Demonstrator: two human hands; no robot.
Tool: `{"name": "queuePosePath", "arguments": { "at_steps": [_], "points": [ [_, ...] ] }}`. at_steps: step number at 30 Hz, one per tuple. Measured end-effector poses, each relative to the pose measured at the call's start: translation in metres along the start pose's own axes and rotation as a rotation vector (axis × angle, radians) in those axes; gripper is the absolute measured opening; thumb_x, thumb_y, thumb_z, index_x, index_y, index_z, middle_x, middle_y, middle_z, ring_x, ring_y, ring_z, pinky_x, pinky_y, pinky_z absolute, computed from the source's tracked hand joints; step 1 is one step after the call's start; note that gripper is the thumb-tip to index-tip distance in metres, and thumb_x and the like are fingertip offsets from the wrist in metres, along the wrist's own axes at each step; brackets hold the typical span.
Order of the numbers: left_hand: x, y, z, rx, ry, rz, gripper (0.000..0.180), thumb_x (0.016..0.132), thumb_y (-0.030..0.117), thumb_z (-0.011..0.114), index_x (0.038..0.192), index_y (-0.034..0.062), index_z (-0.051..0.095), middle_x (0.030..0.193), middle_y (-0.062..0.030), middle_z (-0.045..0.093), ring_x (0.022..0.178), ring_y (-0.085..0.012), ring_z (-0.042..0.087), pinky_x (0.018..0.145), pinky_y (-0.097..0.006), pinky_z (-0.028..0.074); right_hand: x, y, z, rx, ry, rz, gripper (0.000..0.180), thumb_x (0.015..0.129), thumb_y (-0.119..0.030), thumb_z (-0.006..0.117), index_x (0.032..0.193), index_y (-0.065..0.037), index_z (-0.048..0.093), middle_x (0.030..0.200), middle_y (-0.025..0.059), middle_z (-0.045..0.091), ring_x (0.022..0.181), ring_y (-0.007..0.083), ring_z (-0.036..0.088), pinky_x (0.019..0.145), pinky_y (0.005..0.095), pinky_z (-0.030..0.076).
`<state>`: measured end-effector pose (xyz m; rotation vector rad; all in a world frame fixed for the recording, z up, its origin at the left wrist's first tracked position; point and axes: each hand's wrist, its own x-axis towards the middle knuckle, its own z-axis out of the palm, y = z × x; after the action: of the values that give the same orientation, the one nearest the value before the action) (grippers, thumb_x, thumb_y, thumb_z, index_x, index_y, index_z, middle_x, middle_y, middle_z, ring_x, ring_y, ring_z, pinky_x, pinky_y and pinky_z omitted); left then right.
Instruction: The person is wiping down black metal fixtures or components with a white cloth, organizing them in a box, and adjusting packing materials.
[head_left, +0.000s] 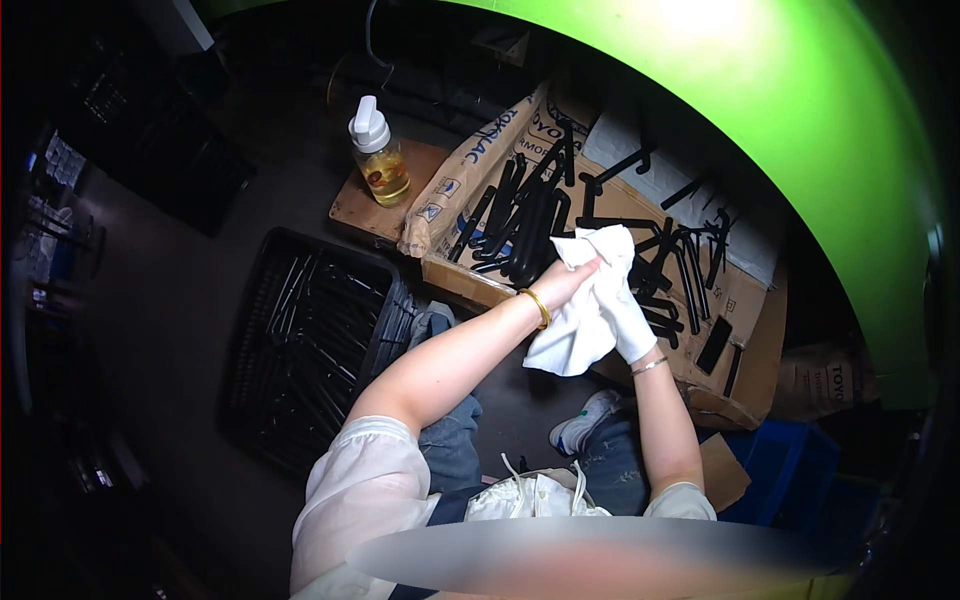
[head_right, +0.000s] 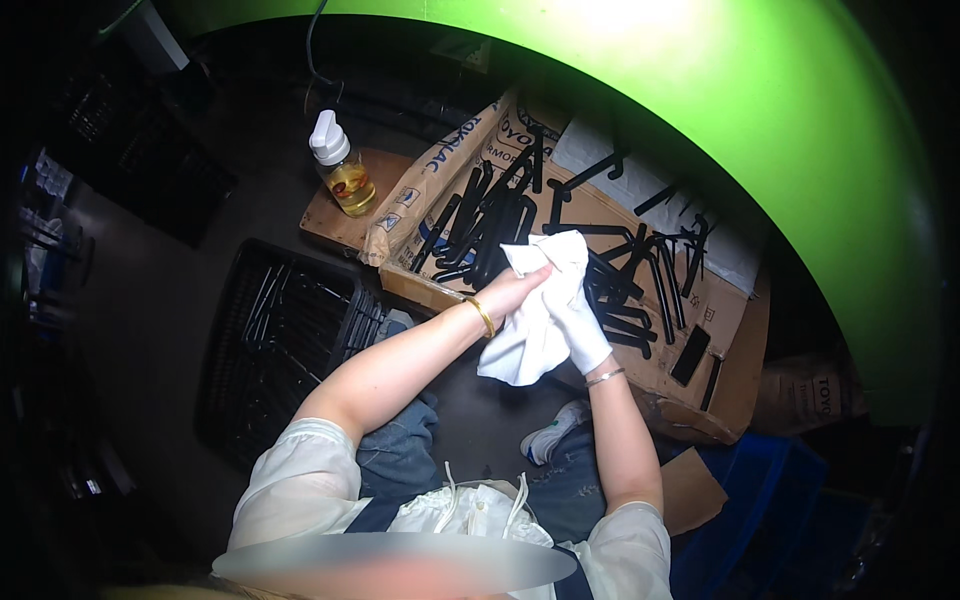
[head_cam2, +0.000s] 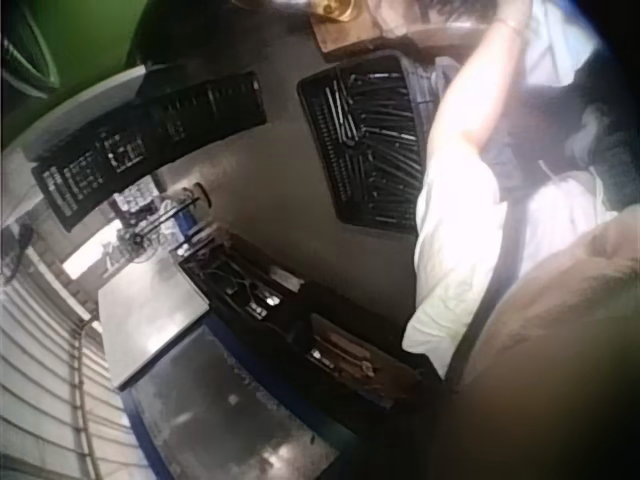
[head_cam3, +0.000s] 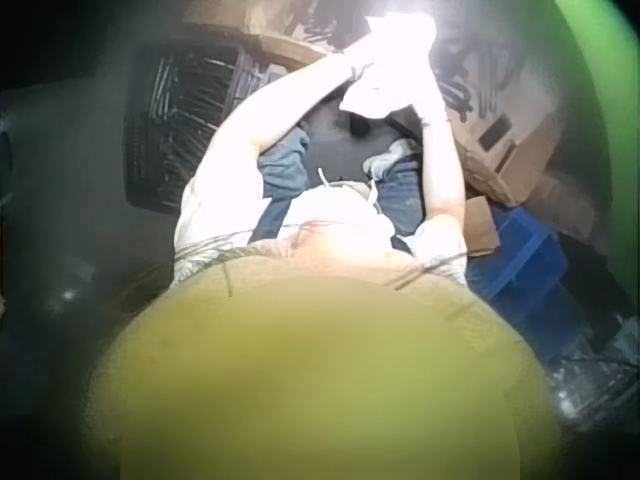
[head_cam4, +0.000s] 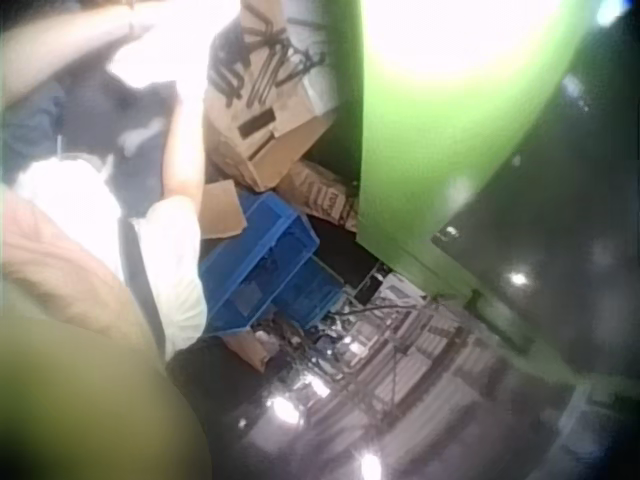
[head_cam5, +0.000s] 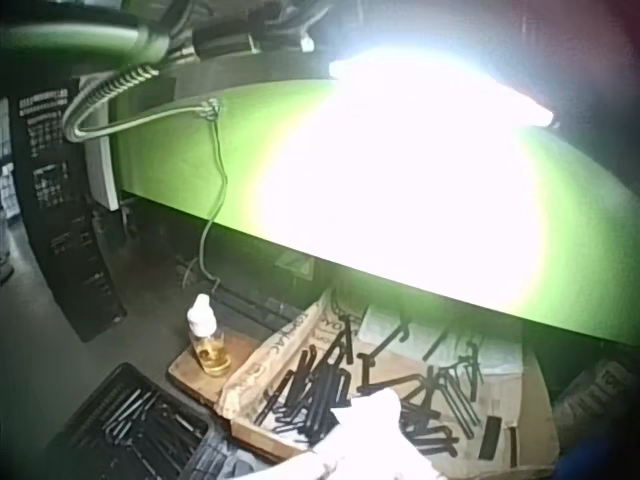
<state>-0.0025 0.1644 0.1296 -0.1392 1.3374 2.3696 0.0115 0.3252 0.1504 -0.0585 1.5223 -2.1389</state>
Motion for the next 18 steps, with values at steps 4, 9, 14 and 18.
{"name": "queuePosePath", "arguments": {
  "at_steps": [4,9,14,18],
  "points": [
    [0.002,0.0,-0.018,0.368,-0.13,0.185,0.058,0.095,0.036,0.061,0.138,0.0001,0.045,0.133,-0.0121,0.057,0.12,-0.0201,0.055,0.102,-0.032,0.043,0.037,0.011,-0.031,-0.128,0.056,-0.009,0.063,0.085,-0.007,0.063,0.144,-0.003,0.038,0.136,0.0069,0.05,0.124,0.0187,0.049,0.103,0.0319,0.042],
    [-0.009,0.054,-0.074,1.403,0.06,0.293,0.052,0.087,0.039,0.067,0.124,0.004,0.057,0.107,-0.0165,0.063,0.106,-0.0314,0.062,0.091,-0.039,0.049,0.108,-0.028,-0.097,-0.481,0.286,-0.285,0.061,0.085,-0.001,0.057,0.143,-0.002,0.039,0.137,0.0093,0.052,0.124,0.0211,0.051,0.103,0.0328,0.043],
    [-0.022,0.054,-0.141,1.541,0.299,0.381,0.034,0.086,0.03,0.066,0.113,0.0081,0.062,0.1,-0.0111,0.065,0.098,-0.0309,0.062,0.084,-0.041,0.049,0.212,-0.084,-0.114,-1.175,0.526,-0.505,0.053,0.09,-0.016,0.054,0.142,-0.009,0.042,0.127,0.0218,0.058,0.112,0.035,0.06,0.098,0.0381,0.047],
    [-0.024,0.022,-0.158,1.45,0.474,0.375,0.027,0.086,0.029,0.065,0.104,0.0089,0.063,0.089,-0.0084,0.064,0.084,-0.03,0.064,0.07,-0.043,0.053,0.325,-0.048,-0.093,-1.561,0.612,-0.406,0.051,0.091,-0.028,0.049,0.141,-0.018,0.046,0.126,0.0225,0.057,0.108,0.0414,0.059,0.095,0.0464,0.047]
  ]
}}
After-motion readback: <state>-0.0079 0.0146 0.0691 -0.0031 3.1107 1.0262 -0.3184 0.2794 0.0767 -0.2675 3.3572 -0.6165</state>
